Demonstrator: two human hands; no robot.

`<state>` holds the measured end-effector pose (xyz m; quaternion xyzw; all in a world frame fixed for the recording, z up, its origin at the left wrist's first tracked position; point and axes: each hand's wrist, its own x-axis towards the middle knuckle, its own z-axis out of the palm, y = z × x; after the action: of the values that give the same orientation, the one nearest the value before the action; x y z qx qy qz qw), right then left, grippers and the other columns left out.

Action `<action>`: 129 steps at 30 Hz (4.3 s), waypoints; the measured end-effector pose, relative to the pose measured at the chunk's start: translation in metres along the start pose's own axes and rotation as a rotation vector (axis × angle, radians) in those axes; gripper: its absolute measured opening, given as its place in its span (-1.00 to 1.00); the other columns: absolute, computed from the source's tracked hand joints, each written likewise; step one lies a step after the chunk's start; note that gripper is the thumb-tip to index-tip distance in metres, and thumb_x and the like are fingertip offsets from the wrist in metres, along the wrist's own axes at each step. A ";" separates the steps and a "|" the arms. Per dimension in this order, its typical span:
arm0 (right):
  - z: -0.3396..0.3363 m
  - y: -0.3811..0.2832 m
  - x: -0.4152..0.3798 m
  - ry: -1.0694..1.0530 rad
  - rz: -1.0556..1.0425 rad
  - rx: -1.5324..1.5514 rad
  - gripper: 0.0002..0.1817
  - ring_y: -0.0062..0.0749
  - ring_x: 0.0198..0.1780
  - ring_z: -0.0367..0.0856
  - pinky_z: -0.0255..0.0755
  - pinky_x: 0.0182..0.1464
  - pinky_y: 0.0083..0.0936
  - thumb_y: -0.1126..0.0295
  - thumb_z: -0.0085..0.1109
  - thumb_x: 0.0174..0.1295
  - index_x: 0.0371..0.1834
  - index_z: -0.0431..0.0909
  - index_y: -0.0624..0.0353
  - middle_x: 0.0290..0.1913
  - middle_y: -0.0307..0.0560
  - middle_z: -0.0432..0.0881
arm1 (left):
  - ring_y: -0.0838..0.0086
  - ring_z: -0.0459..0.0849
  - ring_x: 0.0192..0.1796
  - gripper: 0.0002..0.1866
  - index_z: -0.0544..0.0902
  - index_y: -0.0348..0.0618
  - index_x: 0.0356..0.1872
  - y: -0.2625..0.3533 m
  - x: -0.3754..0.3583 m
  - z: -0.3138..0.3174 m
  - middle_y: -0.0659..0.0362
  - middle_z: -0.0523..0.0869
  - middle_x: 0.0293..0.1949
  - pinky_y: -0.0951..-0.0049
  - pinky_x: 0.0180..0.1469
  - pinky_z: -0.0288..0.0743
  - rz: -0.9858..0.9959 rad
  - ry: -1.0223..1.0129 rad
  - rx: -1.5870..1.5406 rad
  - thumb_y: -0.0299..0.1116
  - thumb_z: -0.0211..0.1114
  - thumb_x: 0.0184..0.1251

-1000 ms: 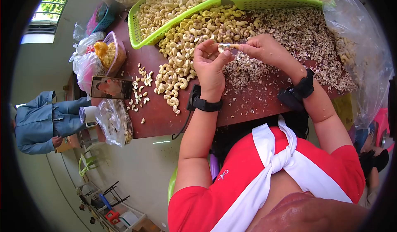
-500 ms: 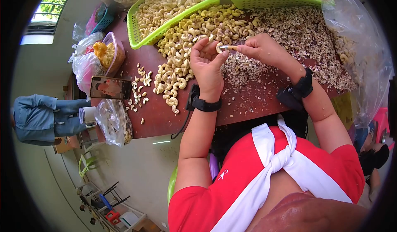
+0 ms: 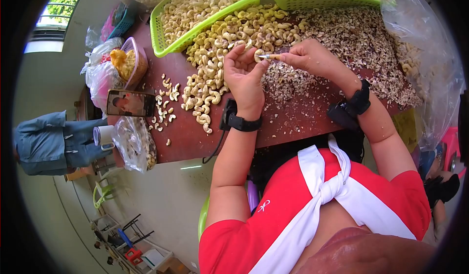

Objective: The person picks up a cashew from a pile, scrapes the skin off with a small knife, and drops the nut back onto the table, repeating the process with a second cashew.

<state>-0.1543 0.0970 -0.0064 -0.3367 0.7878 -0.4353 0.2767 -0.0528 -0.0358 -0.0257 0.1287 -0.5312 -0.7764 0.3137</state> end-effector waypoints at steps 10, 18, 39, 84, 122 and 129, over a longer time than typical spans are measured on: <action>-0.001 0.002 0.002 0.040 -0.004 -0.116 -0.52 -0.53 -0.70 0.31 0.20 -0.61 -0.51 -0.01 0.07 0.04 -0.64 0.53 0.27 -0.78 -0.15 0.40 | 0.49 0.56 -0.34 -0.54 0.31 -0.33 -0.12 0.002 0.000 0.001 0.11 0.53 -0.35 0.57 -0.30 0.53 -0.116 0.044 0.022 -0.71 0.25 -0.12; -0.002 0.001 0.000 0.063 0.040 -0.012 -0.52 -0.58 -0.71 0.27 0.17 -0.63 -0.54 0.00 0.06 0.06 -0.64 0.53 0.28 -0.79 -0.19 0.37 | 0.47 0.56 -0.35 -0.60 0.33 -0.30 -0.14 0.002 0.004 -0.005 0.14 0.53 -0.36 0.54 -0.28 0.52 -0.312 0.042 -0.182 -0.68 0.23 -0.06; -0.001 0.002 0.000 0.050 0.017 -0.092 -0.50 -0.55 -0.72 0.27 0.17 -0.62 -0.54 -0.03 0.06 0.04 -0.71 0.51 0.24 -0.81 -0.19 0.36 | 0.45 0.58 -0.35 -0.66 0.37 -0.27 -0.25 0.001 0.001 -0.003 0.15 0.53 -0.37 0.47 -0.27 0.56 -0.130 0.045 -0.075 -0.71 0.23 -0.09; 0.004 0.002 0.000 0.128 -0.010 -0.138 -0.49 -0.36 -0.72 0.33 0.21 -0.60 -0.44 -0.03 0.04 0.04 -0.65 0.51 0.30 -0.78 -0.01 0.38 | 0.56 0.53 -0.47 -0.58 0.40 -0.33 -0.18 0.006 -0.005 0.005 0.22 0.48 -0.46 0.56 -0.44 0.52 -0.107 0.030 0.130 -0.68 0.31 -0.16; 0.002 -0.006 -0.008 0.032 -0.067 0.016 -0.47 -0.64 -0.74 0.12 0.02 -0.69 -0.57 0.01 0.04 0.09 -0.78 0.40 0.27 -0.85 -0.27 0.21 | 0.43 0.54 -0.19 -0.65 0.45 -0.30 -0.09 0.012 0.006 -0.013 0.07 0.55 -0.19 0.50 -0.09 0.46 -0.355 -0.159 -0.281 -0.70 0.14 0.02; 0.000 -0.002 -0.004 0.004 -0.038 -0.011 -0.48 -0.64 -0.73 0.16 0.07 -0.68 -0.57 -0.01 0.05 0.07 -0.77 0.41 0.26 -0.84 -0.29 0.25 | 0.26 0.53 -0.08 -0.69 0.45 -0.34 -0.12 0.013 0.004 -0.007 0.03 0.55 -0.20 0.34 0.02 0.47 -0.370 -0.155 -0.279 -0.68 0.12 0.04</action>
<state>-0.1514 0.1000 -0.0043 -0.3525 0.7842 -0.4366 0.2648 -0.0472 -0.0467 -0.0166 0.1192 -0.4085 -0.8942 0.1390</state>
